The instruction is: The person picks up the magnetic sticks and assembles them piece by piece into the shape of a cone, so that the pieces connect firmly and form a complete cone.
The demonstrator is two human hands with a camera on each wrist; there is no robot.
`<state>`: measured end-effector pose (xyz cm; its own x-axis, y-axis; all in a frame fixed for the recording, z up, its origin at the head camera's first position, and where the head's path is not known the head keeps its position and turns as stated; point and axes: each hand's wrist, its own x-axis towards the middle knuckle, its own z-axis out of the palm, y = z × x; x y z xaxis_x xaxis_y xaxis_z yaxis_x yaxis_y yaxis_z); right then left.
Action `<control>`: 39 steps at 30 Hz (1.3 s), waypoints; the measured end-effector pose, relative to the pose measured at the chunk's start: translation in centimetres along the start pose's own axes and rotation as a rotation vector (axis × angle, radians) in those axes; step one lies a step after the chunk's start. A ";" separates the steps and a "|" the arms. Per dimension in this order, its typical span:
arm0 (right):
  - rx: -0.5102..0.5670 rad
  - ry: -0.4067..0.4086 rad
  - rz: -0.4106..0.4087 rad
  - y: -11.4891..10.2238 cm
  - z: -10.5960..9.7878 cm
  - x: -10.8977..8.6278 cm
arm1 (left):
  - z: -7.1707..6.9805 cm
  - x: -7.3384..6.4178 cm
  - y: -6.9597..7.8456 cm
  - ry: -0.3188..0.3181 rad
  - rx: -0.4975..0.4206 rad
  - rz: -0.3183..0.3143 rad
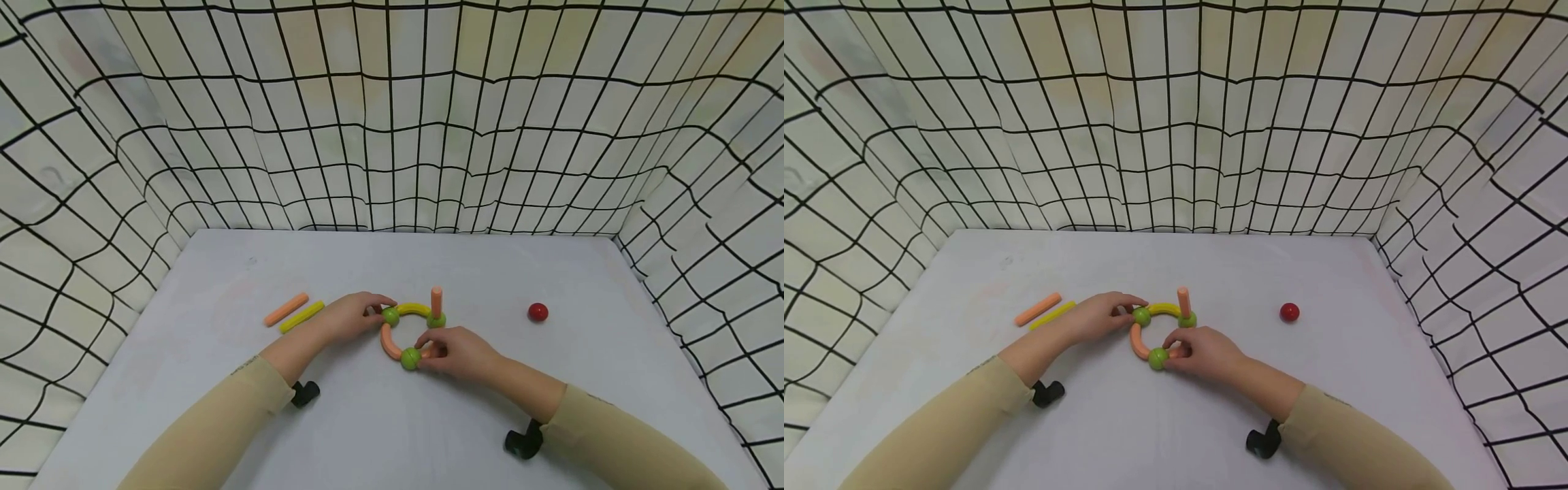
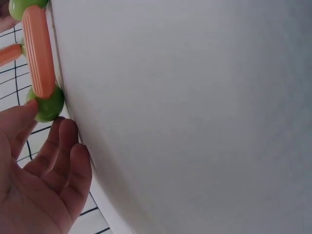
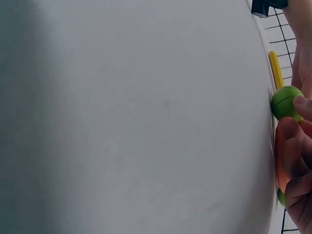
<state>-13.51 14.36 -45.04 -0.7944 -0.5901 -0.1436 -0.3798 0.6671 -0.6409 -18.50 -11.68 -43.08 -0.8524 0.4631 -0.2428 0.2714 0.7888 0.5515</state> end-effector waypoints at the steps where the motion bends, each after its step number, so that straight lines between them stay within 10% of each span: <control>1: 0.008 0.000 -0.001 0.1 -0.1 -0.1 | 0.0 0.0 0.0 0.000 -0.001 -0.003; 20: 0.063 -0.019 -0.008 3.7 -2.7 -0.7 | 0.7 -0.2 1.9 0.012 0.013 -0.144; 39: 0.062 -0.043 0.008 3.7 -3.0 0.1 | 0.5 0.6 1.8 0.006 -0.042 -0.145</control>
<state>-16.38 18.14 -45.19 -0.7759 -0.6046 -0.1804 -0.3421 0.6433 -0.6849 -18.28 -9.83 -42.64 -0.8839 0.3429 -0.3181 0.1262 0.8297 0.5438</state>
